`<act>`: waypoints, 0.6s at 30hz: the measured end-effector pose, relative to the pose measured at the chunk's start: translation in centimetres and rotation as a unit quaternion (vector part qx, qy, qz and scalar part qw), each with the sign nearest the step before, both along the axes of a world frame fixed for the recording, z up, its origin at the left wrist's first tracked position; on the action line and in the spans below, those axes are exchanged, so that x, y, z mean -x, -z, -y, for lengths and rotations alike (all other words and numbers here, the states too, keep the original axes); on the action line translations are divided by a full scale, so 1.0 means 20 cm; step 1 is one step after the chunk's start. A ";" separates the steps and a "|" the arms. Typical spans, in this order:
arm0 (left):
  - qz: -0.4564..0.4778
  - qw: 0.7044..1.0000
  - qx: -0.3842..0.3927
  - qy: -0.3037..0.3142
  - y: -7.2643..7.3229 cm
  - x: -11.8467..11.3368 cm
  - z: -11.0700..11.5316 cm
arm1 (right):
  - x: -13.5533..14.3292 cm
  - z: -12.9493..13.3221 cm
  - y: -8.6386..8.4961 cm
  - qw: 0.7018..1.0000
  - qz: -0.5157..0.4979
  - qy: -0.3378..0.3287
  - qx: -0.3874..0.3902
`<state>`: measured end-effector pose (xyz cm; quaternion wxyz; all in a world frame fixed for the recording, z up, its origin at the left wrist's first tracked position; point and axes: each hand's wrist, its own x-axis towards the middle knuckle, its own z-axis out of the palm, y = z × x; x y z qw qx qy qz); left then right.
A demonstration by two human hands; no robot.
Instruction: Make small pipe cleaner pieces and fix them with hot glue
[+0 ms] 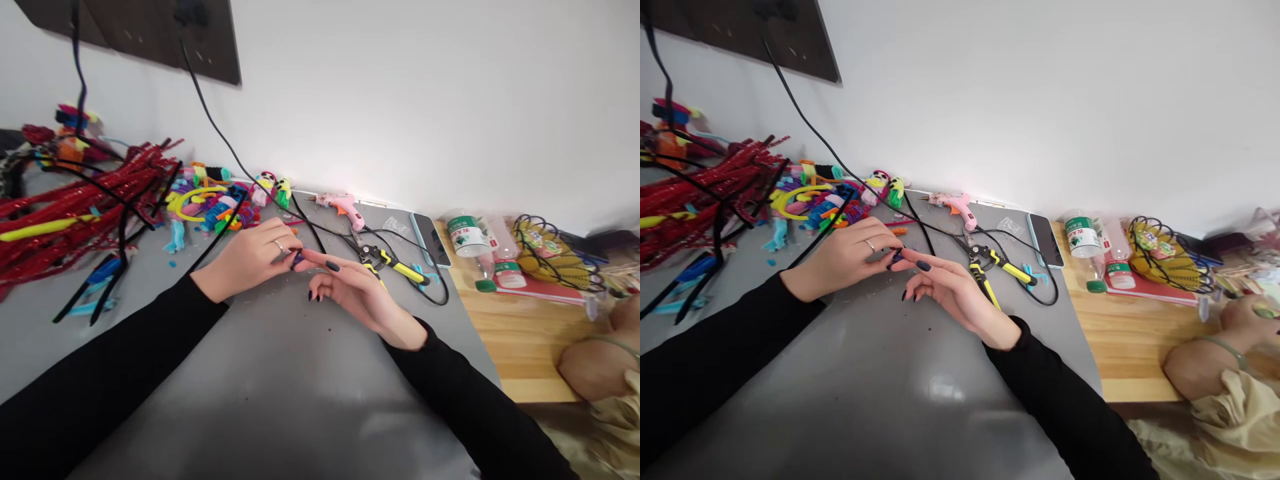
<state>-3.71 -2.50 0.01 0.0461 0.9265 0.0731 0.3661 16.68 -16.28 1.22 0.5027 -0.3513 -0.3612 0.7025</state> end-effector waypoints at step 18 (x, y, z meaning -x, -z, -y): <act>0.071 0.994 -0.064 -0.052 0.03 -0.05 0.05 | 0.01 -0.01 0.03 0.999 -0.029 0.000 -0.017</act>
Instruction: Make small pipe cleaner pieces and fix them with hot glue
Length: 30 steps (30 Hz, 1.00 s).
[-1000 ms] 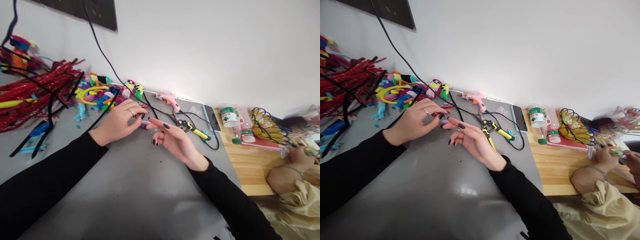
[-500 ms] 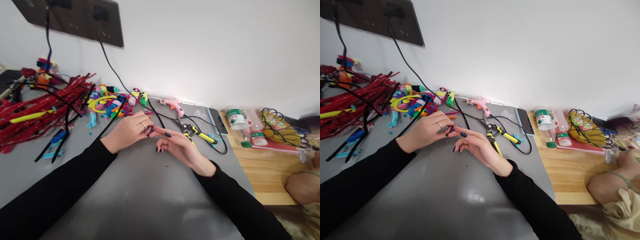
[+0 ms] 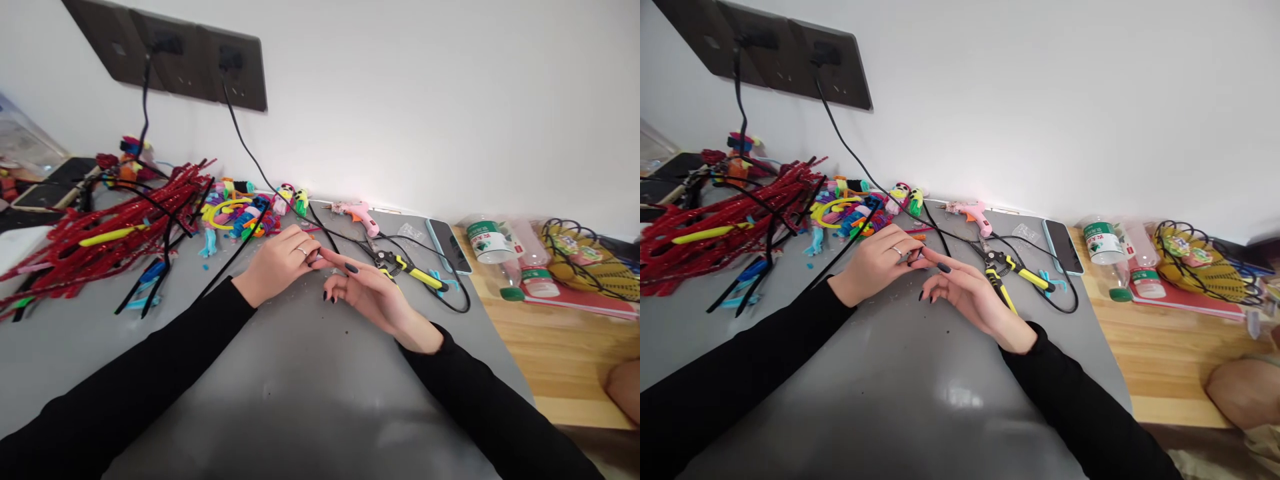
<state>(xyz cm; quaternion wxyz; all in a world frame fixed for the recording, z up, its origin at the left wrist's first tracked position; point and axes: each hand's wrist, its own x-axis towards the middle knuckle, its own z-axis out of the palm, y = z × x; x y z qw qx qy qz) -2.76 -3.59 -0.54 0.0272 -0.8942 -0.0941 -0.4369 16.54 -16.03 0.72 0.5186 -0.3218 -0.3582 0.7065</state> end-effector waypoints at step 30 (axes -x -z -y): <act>-0.083 0.908 0.087 -0.400 -0.21 0.61 0.13 | -0.02 -0.02 0.00 0.987 0.088 0.112 -0.070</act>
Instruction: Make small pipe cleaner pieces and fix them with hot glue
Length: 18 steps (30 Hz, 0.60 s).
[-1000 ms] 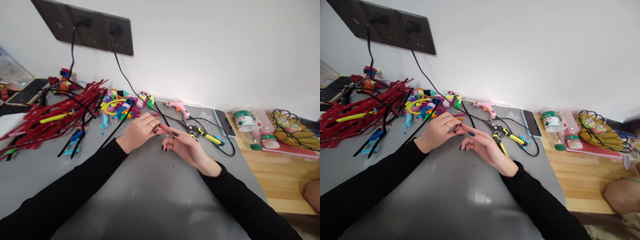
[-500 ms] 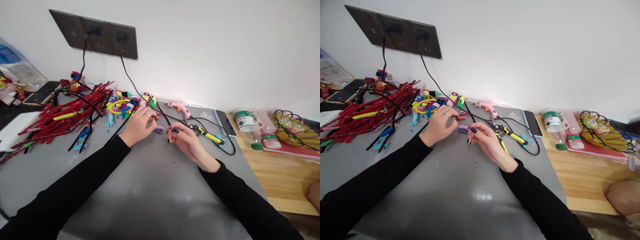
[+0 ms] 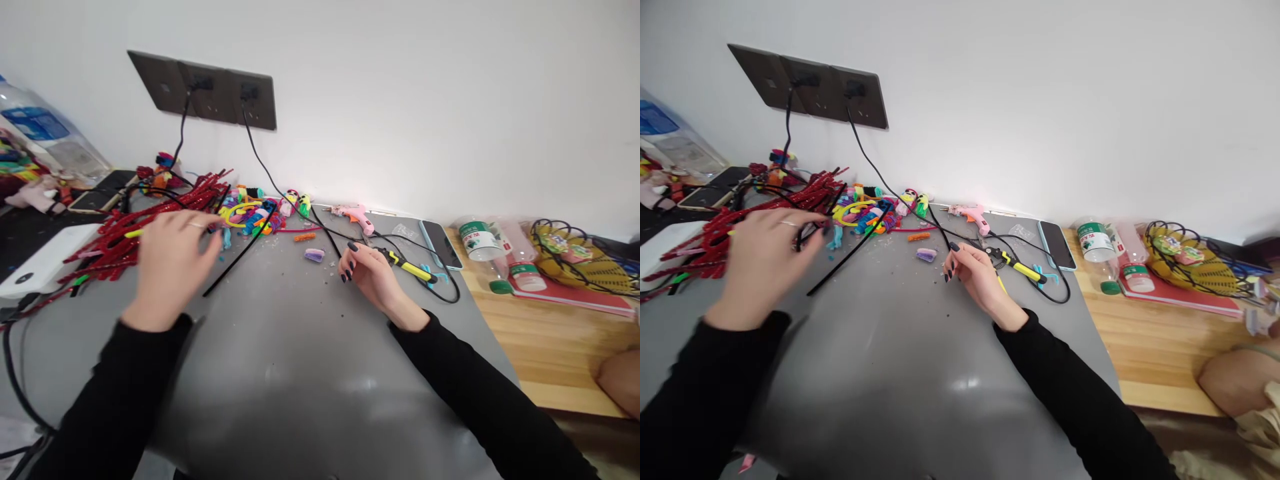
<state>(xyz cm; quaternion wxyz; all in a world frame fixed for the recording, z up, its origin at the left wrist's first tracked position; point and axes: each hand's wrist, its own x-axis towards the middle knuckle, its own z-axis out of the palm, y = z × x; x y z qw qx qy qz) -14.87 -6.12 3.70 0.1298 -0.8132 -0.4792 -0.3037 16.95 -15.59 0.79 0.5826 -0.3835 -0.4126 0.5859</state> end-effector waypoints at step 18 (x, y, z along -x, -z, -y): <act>-0.169 0.903 0.207 -0.337 -0.38 0.47 -0.14 | -0.06 -0.05 0.04 0.996 0.029 0.066 -0.049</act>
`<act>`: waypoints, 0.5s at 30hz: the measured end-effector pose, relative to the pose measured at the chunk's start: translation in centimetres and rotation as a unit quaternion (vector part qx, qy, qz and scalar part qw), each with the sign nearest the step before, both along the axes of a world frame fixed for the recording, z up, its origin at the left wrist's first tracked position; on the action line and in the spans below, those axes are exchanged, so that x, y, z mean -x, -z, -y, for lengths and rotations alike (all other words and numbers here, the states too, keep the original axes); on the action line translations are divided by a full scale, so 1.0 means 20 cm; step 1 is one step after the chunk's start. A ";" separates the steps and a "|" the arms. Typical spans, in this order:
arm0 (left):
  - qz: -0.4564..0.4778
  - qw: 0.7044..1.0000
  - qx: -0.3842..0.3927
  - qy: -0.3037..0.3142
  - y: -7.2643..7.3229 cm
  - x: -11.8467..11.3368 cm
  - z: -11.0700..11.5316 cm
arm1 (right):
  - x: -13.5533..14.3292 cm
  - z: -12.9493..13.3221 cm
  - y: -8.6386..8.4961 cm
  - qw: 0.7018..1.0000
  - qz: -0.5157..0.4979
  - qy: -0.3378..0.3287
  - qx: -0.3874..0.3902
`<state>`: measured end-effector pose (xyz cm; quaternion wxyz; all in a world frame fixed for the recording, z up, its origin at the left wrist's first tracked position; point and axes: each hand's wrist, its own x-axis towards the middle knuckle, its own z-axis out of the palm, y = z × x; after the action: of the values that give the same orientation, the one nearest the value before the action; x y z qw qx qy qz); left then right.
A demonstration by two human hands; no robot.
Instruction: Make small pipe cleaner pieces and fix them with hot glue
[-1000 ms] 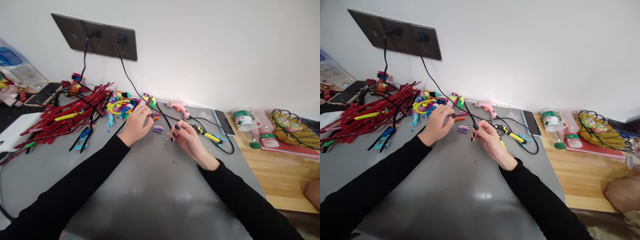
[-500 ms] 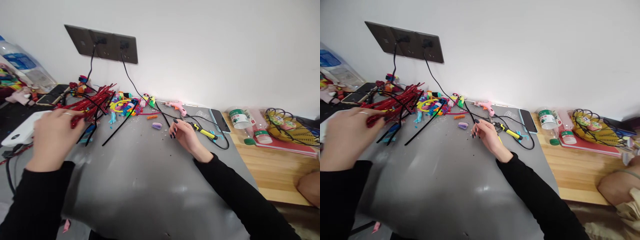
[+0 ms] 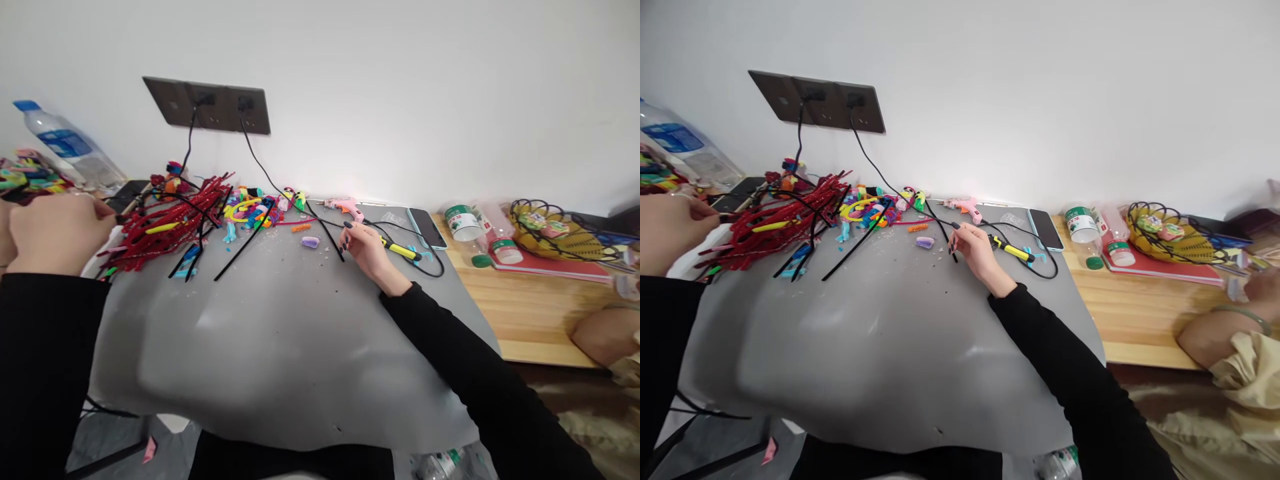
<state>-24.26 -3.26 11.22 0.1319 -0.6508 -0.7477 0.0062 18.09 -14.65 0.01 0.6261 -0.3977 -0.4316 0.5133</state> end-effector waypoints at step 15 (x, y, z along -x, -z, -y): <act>-0.024 0.976 0.009 0.218 0.19 0.00 -0.18 | -0.02 0.02 0.00 0.999 -0.006 0.027 -0.024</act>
<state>-24.34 0.31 7.50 0.1415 -0.7989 -0.5845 -0.0003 18.58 -14.95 -0.08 0.6518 -0.3904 -0.4294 0.4882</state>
